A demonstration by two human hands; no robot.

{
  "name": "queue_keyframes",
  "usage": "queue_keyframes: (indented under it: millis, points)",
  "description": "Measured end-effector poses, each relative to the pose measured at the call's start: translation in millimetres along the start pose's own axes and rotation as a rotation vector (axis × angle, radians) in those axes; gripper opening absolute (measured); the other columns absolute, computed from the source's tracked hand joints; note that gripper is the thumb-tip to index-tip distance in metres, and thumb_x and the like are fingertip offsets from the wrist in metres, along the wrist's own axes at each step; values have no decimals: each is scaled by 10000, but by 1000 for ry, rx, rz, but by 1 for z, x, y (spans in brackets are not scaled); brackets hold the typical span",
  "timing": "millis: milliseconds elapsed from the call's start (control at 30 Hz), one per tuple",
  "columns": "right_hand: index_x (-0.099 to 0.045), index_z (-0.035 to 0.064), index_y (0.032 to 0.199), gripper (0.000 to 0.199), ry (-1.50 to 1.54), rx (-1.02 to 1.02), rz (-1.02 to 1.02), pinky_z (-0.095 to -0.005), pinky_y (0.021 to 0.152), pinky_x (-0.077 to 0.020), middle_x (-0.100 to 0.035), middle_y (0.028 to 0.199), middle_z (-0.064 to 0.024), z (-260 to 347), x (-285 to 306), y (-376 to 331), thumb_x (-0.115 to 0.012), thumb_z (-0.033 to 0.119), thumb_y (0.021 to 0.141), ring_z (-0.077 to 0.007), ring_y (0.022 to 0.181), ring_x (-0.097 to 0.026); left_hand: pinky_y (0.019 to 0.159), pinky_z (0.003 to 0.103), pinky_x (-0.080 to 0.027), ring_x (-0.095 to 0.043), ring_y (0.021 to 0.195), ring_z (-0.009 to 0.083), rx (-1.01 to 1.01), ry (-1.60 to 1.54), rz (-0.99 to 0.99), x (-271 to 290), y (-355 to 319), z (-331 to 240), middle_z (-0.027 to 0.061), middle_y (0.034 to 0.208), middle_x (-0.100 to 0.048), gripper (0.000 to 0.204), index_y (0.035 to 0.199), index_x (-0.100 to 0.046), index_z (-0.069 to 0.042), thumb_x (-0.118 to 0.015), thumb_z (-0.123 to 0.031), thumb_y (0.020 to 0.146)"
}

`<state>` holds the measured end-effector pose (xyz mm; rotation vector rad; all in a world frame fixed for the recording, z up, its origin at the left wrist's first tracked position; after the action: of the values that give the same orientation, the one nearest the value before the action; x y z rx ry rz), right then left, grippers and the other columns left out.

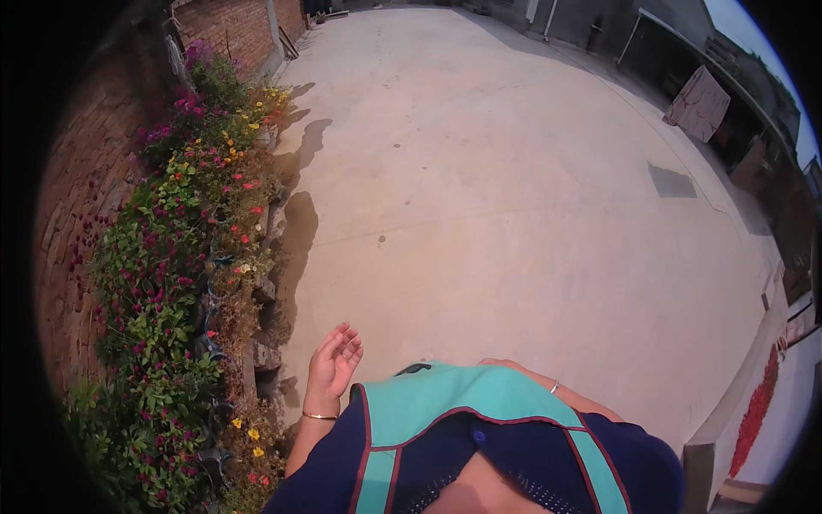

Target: The person fills a watering can at a tap, walks to a garden bed and pours water onto flowers, then plucks weeds from a potted plant and places them in a container, before entering a building to wash their hands at a sink.

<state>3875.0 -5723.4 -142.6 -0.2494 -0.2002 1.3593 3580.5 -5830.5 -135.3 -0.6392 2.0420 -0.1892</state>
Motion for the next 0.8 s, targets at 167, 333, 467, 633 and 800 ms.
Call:
queue_keyframes:
  millis: [167,333,467,633,800]
  points:
    - [-592,10,1093,264,94,26,-129,-278,844,-425,-603,1030,-56,49,163,98,-564,152,873,-126,955,-538,813,328,-497,-586,894,190,160,155,230,-156,209,-45,98,1004,-584,244,1133,-492,-25,-463,-104,905]
    - [-618,7,1038,210,298,-80,-439,-272,814,-438,-615,972,-43,108,335,213,-551,120,875,-111,919,-547,836,332,-487,-580,912,199,244,229,345,-225,411,-74,111,1014,-575,248,1134,-487,-5,-460,-104,908]
    - [-611,9,1060,221,-9,89,-447,-270,834,-447,-615,1010,-47,158,513,333,-540,114,879,-119,935,-560,838,333,-487,-581,911,201,197,179,265,-256,558,-114,113,1012,-577,252,1139,-482,-4,-455,-107,911]
    - [-526,3,1180,321,43,291,-400,-297,870,-448,-580,1115,-88,279,690,506,-547,110,878,-167,1012,-563,826,314,-495,-575,924,186,69,138,213,-293,714,-213,103,1014,-571,252,1134,-482,3,-457,-112,911]
    - [-499,2,1210,339,29,379,-485,-296,889,-442,-562,1142,-91,340,857,685,-524,90,884,-173,1031,-564,821,324,-504,-584,913,185,-225,74,36,-252,887,-317,95,1018,-580,253,1140,-479,-21,-458,-131,913]
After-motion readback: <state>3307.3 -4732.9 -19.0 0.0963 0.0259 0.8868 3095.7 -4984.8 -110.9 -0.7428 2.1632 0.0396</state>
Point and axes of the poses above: each hand's wrist, its own y-axis towards the middle knuckle, its own x-axis out of the back of the hand, z = x × y, the point moved 7 cm from there along y, towards the middle knuckle
